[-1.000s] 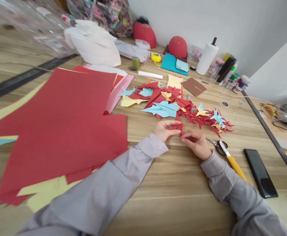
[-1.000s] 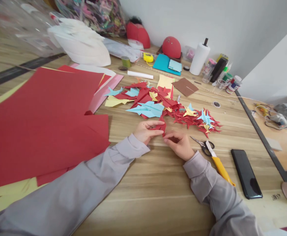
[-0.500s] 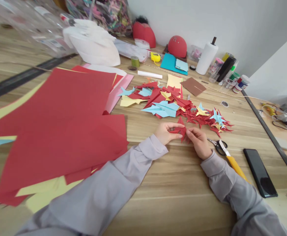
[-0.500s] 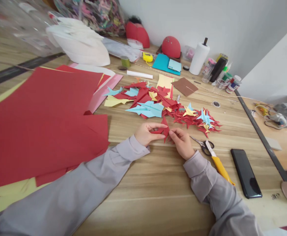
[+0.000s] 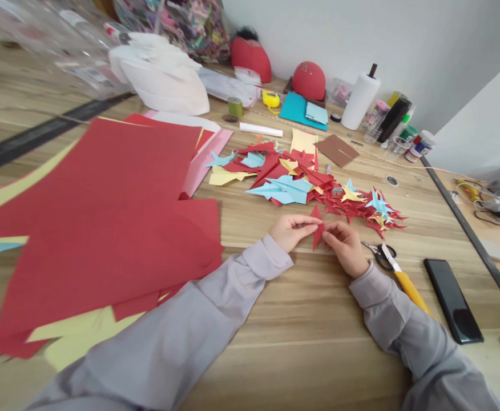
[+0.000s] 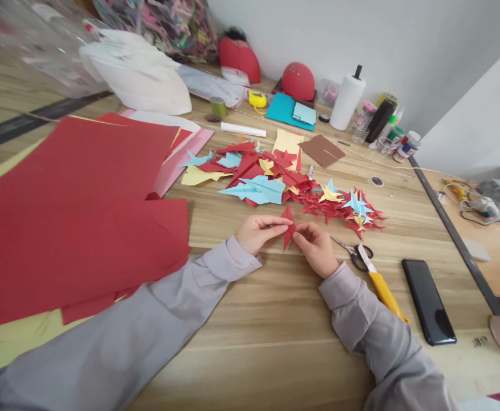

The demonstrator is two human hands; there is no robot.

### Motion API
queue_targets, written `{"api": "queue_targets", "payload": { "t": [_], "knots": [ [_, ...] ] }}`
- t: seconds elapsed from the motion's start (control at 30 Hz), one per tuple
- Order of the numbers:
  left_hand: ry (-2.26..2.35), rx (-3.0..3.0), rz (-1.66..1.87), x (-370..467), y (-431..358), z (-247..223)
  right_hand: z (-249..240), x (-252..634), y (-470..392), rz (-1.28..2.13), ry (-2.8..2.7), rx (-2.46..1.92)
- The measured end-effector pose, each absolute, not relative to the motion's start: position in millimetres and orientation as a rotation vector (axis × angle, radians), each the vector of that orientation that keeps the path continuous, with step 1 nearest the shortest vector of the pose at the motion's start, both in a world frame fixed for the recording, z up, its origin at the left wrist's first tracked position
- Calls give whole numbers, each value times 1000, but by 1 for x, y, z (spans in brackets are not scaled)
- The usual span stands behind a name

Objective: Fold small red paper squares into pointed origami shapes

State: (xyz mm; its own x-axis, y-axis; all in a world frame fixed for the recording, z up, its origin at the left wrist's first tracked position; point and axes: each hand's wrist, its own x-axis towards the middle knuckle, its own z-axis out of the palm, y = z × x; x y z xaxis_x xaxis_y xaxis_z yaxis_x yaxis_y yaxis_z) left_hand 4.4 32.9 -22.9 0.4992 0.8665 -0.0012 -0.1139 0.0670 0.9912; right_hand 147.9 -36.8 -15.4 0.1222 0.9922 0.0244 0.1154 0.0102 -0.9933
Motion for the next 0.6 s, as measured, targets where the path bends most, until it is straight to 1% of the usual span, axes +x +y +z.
{"api": "queue_targets", "payload": {
  "t": [0.2, 0.3, 0.6],
  "knots": [
    [763, 1352, 832, 4, 33, -22, -15, 145, -37, 1005, -1233, -1197],
    [749, 1362, 827, 4, 32, -19, -14, 145, -37, 958, -1306, -1227],
    [710, 1363, 851, 2, 28, -12, -17, 148, -37, 963, -1240, -1257]
  ]
}}
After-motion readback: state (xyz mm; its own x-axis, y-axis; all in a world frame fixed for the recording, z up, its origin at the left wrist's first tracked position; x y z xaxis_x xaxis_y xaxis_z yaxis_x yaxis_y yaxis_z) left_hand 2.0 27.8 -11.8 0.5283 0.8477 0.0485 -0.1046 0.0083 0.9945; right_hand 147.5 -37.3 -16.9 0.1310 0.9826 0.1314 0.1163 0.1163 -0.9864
